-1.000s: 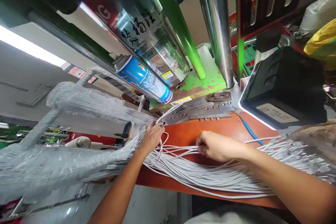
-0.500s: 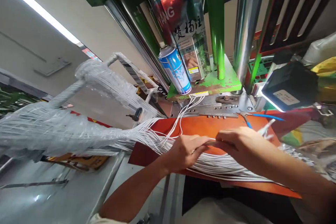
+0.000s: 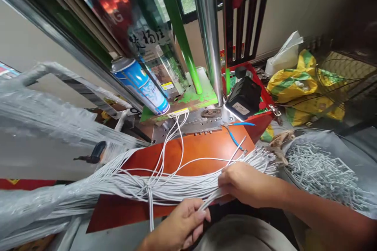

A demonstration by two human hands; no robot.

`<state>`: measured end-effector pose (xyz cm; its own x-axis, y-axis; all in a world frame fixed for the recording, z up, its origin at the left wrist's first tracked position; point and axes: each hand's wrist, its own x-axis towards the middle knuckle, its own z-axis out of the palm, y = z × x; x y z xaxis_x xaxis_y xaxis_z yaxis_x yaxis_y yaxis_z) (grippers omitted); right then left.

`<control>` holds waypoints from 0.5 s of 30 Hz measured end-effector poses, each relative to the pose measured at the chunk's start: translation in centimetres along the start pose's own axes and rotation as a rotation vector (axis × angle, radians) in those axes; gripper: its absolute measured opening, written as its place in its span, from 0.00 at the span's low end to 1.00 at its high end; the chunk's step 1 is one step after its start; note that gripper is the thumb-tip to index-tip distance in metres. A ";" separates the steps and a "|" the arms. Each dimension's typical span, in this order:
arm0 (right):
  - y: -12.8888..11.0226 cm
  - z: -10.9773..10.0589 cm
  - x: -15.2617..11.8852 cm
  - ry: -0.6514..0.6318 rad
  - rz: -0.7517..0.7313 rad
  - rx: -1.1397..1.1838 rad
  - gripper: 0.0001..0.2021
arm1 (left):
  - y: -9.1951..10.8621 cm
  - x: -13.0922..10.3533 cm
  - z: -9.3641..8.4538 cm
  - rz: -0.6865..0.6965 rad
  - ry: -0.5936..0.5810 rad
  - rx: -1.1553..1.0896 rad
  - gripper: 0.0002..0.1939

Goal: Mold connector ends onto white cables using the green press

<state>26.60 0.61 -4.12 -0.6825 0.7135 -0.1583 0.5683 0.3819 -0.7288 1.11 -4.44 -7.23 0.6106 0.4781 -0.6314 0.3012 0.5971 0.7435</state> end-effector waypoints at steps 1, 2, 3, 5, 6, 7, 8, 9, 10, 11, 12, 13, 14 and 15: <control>0.2 -0.4 0.4 -0.022 -0.007 0.077 0.09 | 0.4 0.3 -0.3 0.010 0.006 0.004 0.29; 0.4 -0.7 0.8 -0.052 -0.023 0.172 0.08 | 0.9 0.6 -0.5 0.024 -0.002 0.015 0.29; 0.6 -0.9 1.4 -0.046 -0.030 0.269 0.07 | 1.4 1.1 -0.5 0.040 -0.013 0.022 0.29; 0.9 -1.2 2.8 0.112 -0.001 0.401 0.12 | 3.0 2.6 -0.4 0.080 0.003 0.012 0.28; 1.0 -1.3 3.6 0.212 0.015 0.421 0.16 | 4.0 3.5 -0.4 0.118 0.041 -0.001 0.27; 1.2 -1.4 4.4 0.288 0.010 0.427 0.20 | 5.1 4.5 -0.5 0.165 0.085 -0.013 0.26; 1.5 -1.5 5.2 0.334 -0.012 0.428 0.23 | 6.4 5.5 -0.7 0.213 0.131 -0.025 0.25; 1.9 -1.6 6.0 0.358 -0.038 0.409 0.25 | 7.7 6.5 -1.1 0.257 0.173 -0.037 0.25; 2.4 -1.7 6.7 0.394 -0.047 0.372 0.27 | 8.9 7.5 -1.8 0.294 0.211 -0.046 0.25; 3.1 -1.7 7.4 0.459 -0.028 0.325 0.28 | 10.1 8.4 -2.8 0.317 0.240 -0.052 0.24; 3.8 -1.7 8.0 0.549 0.015 0.258 0.27 | 11.0 9.2 -3.8 0.327 0.260 -0.055 0.22; 4.4 -1.6 8.6 0.627 0.066 0.169 0.25 | 11.6 10.0 -5.0 0.334 0.278 -0.055 0.21; 5.0 -1.5 9.1 0.660 0.111 0.065 0.22 | 12.0 10.6 -6.1 0.345 0.298 -0.056 0.21; 5.5 -1.2 9.5 0.649 0.146 -0.040 0.21 | 12.0 11.2 -7.1 0.357 0.321 -0.059 0.22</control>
<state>23.79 10.21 -8.81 -0.1896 0.9636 0.1884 0.6592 0.2671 -0.7029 6.39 12.62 -6.92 0.4088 0.8289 -0.3818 0.0664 0.3902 0.9183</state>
